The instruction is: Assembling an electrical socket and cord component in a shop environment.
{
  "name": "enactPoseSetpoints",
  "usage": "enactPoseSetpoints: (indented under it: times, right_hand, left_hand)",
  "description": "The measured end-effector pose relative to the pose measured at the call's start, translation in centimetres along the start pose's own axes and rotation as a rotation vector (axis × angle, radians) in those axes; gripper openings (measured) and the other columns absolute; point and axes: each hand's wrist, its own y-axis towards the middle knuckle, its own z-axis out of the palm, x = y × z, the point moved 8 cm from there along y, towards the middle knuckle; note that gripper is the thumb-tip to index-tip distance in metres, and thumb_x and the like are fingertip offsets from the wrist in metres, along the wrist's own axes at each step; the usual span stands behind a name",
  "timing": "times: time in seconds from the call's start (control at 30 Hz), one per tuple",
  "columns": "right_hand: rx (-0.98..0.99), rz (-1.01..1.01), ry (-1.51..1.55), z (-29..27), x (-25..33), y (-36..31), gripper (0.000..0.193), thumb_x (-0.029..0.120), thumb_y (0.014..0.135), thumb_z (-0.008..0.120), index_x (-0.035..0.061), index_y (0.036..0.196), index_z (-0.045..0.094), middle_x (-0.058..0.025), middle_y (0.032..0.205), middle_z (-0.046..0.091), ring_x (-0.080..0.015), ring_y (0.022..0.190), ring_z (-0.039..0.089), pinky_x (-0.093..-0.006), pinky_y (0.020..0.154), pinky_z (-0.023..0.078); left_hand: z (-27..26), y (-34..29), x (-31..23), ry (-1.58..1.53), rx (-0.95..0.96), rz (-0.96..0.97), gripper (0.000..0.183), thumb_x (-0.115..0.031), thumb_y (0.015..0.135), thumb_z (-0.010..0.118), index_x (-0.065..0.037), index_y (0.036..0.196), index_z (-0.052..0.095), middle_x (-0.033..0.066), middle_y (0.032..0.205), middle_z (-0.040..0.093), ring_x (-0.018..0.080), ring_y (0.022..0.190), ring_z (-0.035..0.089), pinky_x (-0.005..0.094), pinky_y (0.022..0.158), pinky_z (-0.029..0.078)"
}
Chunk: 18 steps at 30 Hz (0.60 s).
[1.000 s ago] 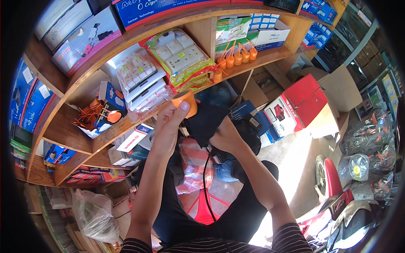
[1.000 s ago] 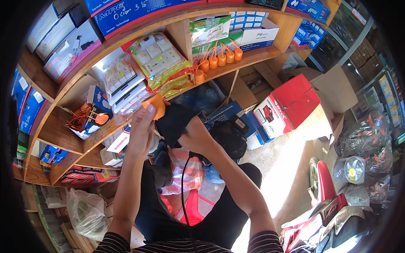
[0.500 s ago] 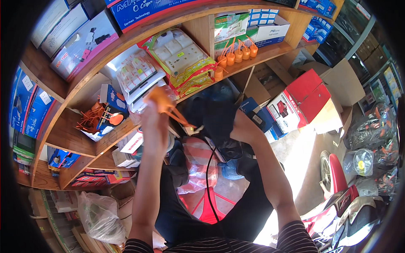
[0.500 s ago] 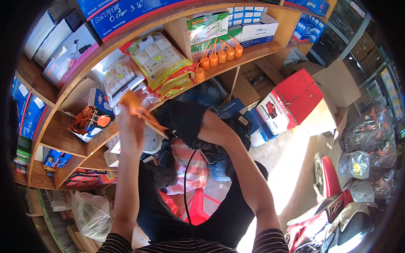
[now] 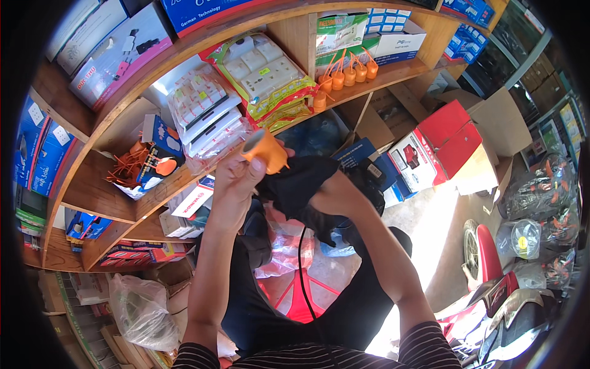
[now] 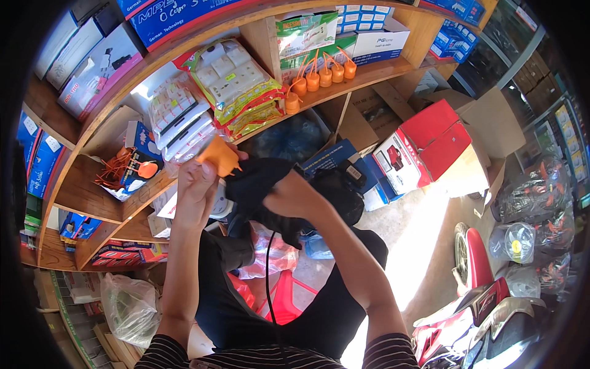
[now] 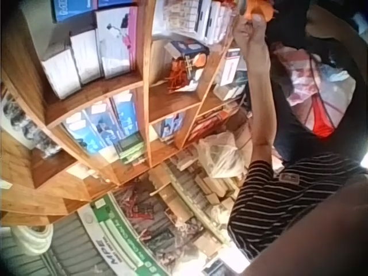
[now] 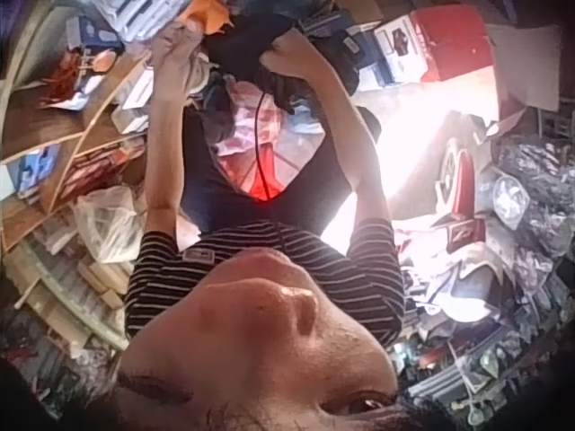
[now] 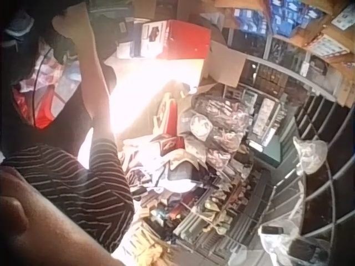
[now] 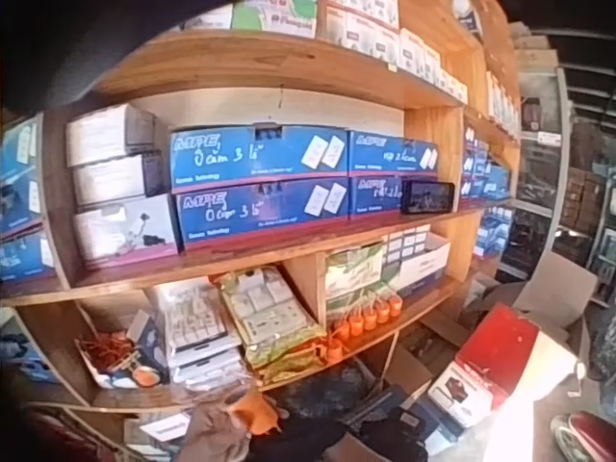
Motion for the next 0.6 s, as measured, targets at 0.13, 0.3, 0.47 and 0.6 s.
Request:
enactPoseSetpoints:
  times: [0.13, 0.3, 0.47, 0.6]
  right_hand:
    - [-0.074, -0.291, -0.566, -2.8, 0.5, 1.2, 0.030, 0.007, 0.080, 0.066, 0.0007, 0.108, 0.067, -0.0166, 0.101, 0.070, -0.0342, 0.095, 0.067, -0.0374, 0.082, 0.053]
    - [-0.342, -0.079, -0.498, -6.7, 0.9, 0.2, 0.034, 0.016, 0.080, 0.071, 0.0039, 0.112, 0.067, -0.0152, 0.109, 0.069, -0.0331, 0.101, 0.065, -0.0395, 0.089, 0.051]
    - [-0.363, -0.588, -0.459, -0.6, 6.1, 0.5, 0.052, 0.013, 0.074, 0.078, 0.0056, 0.124, 0.063, -0.0154, 0.114, 0.066, -0.0327, 0.103, 0.065, -0.0381, 0.092, 0.051]
    - [-0.304, -0.257, -0.289, 0.3, 3.4, 0.4, 0.054, 0.016, 0.074, 0.079, 0.0052, 0.124, 0.062, -0.0162, 0.118, 0.064, -0.0324, 0.098, 0.066, -0.0360, 0.085, 0.053]
  left_hand:
    - [-3.7, 0.4, -1.2, -0.068, -0.220, -0.013, 0.053, -0.050, 0.100, 0.052, -0.001, 0.118, 0.058, 0.0085, 0.100, 0.068, 0.0152, 0.085, 0.064, 0.0272, 0.071, 0.049]
    - [-2.8, 0.5, 0.7, -0.431, -0.243, -0.217, 0.059, -0.061, 0.101, 0.039, -0.005, 0.115, 0.052, -0.0026, 0.072, 0.044, 0.0067, 0.061, 0.041, 0.0257, 0.054, 0.032]
    - [1.5, -1.0, 4.2, -0.412, -0.285, -0.415, 0.064, -0.059, 0.102, 0.038, -0.007, 0.138, 0.050, 0.0055, 0.115, 0.063, 0.0155, 0.101, 0.065, 0.0285, 0.083, 0.054]
    - [1.0, -1.6, 4.7, -0.153, -0.230, -0.469, 0.063, -0.052, 0.105, 0.039, -0.008, 0.149, 0.040, 0.0084, 0.131, 0.058, 0.0157, 0.119, 0.059, 0.0280, 0.099, 0.049]
